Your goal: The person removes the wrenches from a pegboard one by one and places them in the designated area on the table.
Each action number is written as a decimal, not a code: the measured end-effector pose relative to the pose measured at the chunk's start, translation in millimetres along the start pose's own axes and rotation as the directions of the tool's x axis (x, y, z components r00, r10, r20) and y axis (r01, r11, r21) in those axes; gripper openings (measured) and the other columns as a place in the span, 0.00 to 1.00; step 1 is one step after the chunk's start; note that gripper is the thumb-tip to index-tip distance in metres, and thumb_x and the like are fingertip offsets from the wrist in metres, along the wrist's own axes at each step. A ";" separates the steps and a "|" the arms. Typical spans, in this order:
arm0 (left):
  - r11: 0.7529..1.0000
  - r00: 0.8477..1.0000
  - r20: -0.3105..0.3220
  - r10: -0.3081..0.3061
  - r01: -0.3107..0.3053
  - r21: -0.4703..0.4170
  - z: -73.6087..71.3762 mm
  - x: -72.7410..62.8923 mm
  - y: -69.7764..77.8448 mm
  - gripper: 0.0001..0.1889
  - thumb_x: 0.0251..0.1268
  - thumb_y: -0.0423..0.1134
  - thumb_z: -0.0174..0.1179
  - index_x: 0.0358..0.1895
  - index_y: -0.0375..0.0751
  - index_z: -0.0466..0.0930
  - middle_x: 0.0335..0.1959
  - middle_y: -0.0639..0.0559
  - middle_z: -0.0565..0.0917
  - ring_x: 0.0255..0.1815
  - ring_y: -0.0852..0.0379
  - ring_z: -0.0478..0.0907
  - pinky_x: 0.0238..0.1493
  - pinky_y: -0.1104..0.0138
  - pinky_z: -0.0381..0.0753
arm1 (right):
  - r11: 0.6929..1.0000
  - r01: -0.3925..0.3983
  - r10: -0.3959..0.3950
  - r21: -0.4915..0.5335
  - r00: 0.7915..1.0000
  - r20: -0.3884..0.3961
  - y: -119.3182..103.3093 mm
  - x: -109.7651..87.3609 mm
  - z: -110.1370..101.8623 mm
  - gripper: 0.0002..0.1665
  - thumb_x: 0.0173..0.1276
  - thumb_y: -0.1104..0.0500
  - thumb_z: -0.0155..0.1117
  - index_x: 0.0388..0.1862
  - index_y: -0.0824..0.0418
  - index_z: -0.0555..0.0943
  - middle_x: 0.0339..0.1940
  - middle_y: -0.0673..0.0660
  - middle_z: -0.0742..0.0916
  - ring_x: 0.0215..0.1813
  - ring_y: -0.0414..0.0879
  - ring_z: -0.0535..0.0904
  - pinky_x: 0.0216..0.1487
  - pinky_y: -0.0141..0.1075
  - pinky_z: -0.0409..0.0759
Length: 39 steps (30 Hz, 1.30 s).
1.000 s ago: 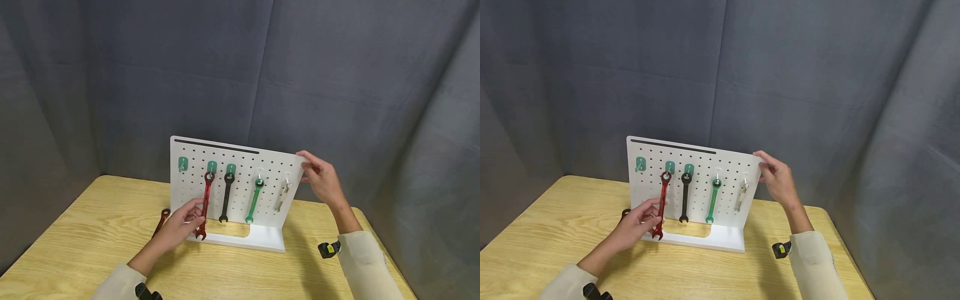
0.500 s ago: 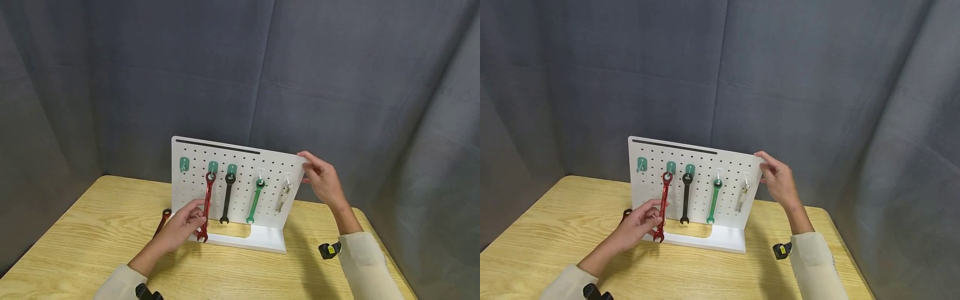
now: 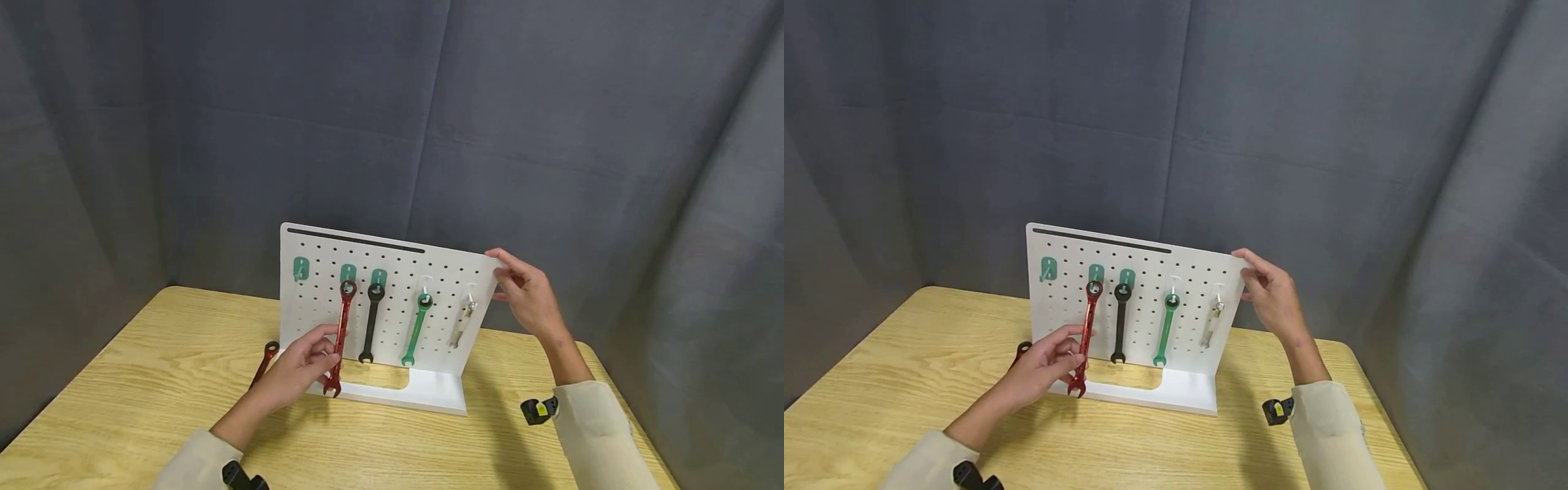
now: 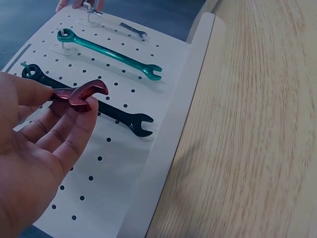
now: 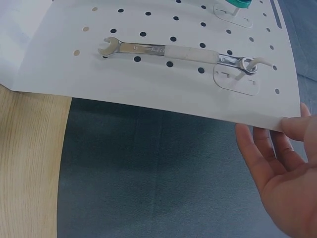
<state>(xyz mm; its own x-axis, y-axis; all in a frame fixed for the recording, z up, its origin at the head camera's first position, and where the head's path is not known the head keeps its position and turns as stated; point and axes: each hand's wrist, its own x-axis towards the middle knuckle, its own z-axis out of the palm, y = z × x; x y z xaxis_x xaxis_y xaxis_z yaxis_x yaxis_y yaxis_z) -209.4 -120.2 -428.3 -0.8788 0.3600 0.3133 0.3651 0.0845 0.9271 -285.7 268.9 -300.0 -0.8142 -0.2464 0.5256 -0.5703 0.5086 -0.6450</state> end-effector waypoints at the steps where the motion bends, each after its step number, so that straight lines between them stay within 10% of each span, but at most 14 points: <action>1: 1.000 1.000 -0.004 0.000 0.000 -0.005 -0.1 -0.5 0.4 0.21 0.78 0.28 0.55 0.69 0.27 0.66 0.38 0.43 0.79 0.37 0.55 0.80 0.36 0.59 0.86 | 1.000 0.001 -0.001 0.000 1.000 0.003 -0.4 0.1 0.2 0.21 0.81 0.67 0.54 0.68 0.57 0.79 0.50 0.64 0.85 0.51 0.56 0.83 0.44 0.39 0.87; 19: 0.998 0.999 -0.023 -0.032 0.030 -0.054 -2.9 -7.3 9.0 0.22 0.76 0.30 0.57 0.69 0.30 0.68 0.38 0.41 0.80 0.37 0.53 0.83 0.37 0.57 0.88 | 1.000 -0.022 0.022 -0.012 1.000 0.015 -1.2 1.0 -2.0 0.20 0.81 0.67 0.54 0.68 0.57 0.78 0.54 0.64 0.84 0.54 0.58 0.83 0.46 0.45 0.86; 39: 0.995 0.996 -0.039 -0.082 0.080 -0.053 -39.0 -49.4 4.1 0.25 0.77 0.31 0.58 0.71 0.25 0.64 0.41 0.40 0.80 0.39 0.56 0.82 0.37 0.60 0.86 | 1.000 -0.012 0.012 -0.023 1.000 0.009 0.5 1.1 -0.5 0.22 0.80 0.69 0.55 0.68 0.57 0.78 0.54 0.64 0.84 0.52 0.59 0.83 0.44 0.42 0.86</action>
<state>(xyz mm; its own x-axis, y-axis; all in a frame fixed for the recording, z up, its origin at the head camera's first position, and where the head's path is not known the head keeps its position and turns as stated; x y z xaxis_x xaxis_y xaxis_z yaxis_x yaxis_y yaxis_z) -176.5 -173.8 -432.0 -0.9171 0.3151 0.2443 0.2773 0.0639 0.9586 -286.8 269.4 -299.4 -0.8219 -0.2479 0.5128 -0.5581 0.5303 -0.6382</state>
